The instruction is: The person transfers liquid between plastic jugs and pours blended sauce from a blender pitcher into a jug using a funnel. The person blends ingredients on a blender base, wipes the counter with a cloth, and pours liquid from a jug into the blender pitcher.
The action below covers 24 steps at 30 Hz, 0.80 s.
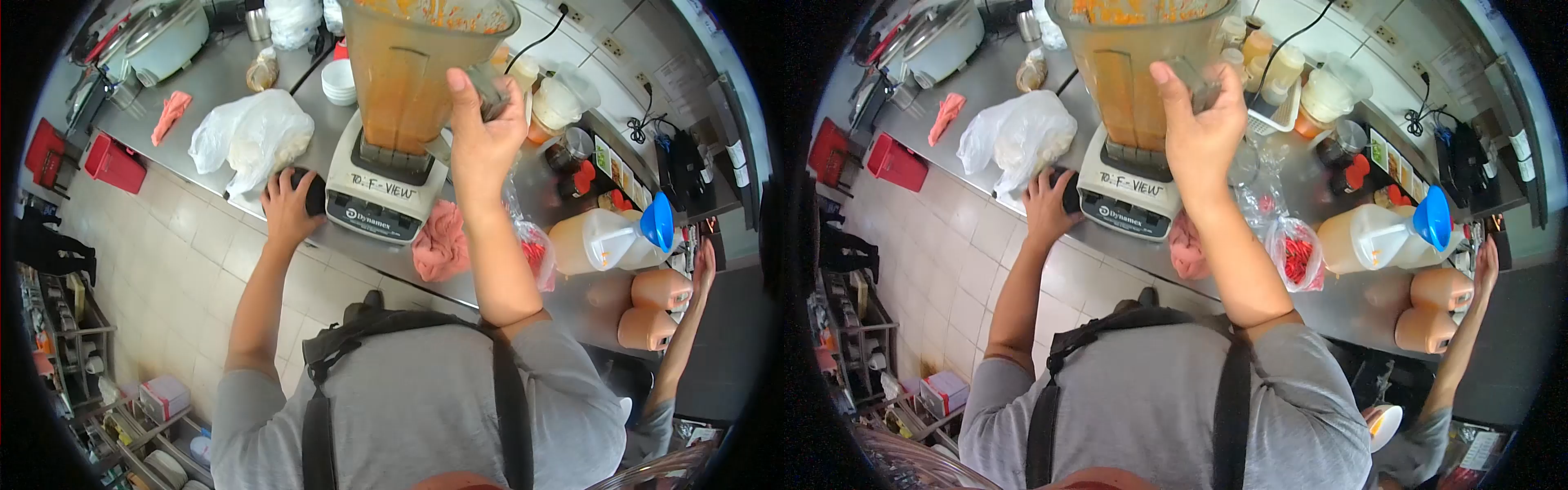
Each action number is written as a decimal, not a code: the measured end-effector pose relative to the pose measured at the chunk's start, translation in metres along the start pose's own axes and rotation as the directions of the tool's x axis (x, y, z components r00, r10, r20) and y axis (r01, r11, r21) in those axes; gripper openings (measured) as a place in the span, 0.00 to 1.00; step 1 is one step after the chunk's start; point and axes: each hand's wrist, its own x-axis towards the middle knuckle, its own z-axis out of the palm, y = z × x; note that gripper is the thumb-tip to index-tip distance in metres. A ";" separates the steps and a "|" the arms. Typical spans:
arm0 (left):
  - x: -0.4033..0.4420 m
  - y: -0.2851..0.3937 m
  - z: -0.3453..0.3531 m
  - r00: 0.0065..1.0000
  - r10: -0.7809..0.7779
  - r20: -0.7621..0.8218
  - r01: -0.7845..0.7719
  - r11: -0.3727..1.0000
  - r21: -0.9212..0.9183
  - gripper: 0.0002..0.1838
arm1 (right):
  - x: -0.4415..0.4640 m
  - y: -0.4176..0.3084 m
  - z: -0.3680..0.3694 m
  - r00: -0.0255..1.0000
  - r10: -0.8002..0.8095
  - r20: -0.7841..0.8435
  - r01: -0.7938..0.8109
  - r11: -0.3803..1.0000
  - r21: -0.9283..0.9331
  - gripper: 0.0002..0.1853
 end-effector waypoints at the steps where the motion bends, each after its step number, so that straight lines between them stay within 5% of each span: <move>1: -0.006 0.000 -0.006 0.999 -0.031 -0.006 0.031 0.997 -0.070 0.47 | -0.002 -0.002 -0.001 1.000 0.020 -0.008 -0.020 0.997 -0.073 0.12; 5: -0.008 -0.001 -0.069 0.986 -0.122 -0.111 0.093 0.967 -0.237 0.47 | -0.023 -0.007 -0.008 1.000 -0.027 0.007 0.026 0.999 0.019 0.12; 7: 0.001 -0.010 -0.113 0.955 -0.013 -0.296 -0.127 0.884 -0.450 0.46 | -0.022 -0.003 -0.010 1.000 0.014 0.007 -0.014 1.000 0.022 0.11; 11: 0.036 0.029 -0.233 0.826 0.103 -0.554 -0.450 0.714 -0.537 0.45 | 0.004 -0.003 0.004 1.000 -0.015 0.005 0.015 0.999 -0.046 0.11; 15: 0.075 0.066 -0.313 0.704 0.346 -0.621 -0.619 0.728 -0.296 0.34 | -0.003 -0.001 0.003 1.000 0.009 -0.006 -0.009 0.988 -0.156 0.11; 17: 0.083 0.126 -0.312 0.438 0.416 -0.797 -0.497 0.851 0.172 0.36 | -0.018 -0.005 -0.001 1.000 -0.010 -0.018 0.008 0.995 -0.100 0.12; 18: 0.077 0.147 -0.329 0.679 0.316 -0.663 -0.510 0.852 -0.116 0.48 | -0.022 -0.007 -0.002 0.999 -0.022 -0.037 0.020 0.999 -0.051 0.13; 19: 0.082 0.145 -0.349 0.678 0.308 -0.668 -0.502 0.857 -0.115 0.48 | -0.019 -0.007 -0.001 0.999 -0.024 -0.026 0.023 0.999 -0.048 0.13; 20: 0.094 0.139 -0.367 0.831 0.385 -0.401 -0.538 0.742 -0.401 0.46 | -0.015 -0.007 -0.002 0.999 0.009 -0.052 -0.015 0.992 -0.122 0.13; 21: 0.103 0.133 -0.374 0.854 0.508 -0.108 -0.442 0.601 -0.666 0.44 | -0.012 -0.007 -0.004 0.996 0.041 -0.085 -0.057 0.979 -0.196 0.13; 23: 0.112 0.142 -0.349 0.748 0.594 -0.296 -0.664 0.656 -0.360 0.43 | 0.002 -0.004 -0.001 0.995 0.078 -0.057 -0.084 0.991 -0.104 0.13; 24: 0.144 0.144 -0.338 0.768 0.586 -0.261 -0.639 0.668 -0.380 0.43 | 0.005 -0.003 0.001 0.996 0.047 -0.069 -0.054 0.993 -0.108 0.12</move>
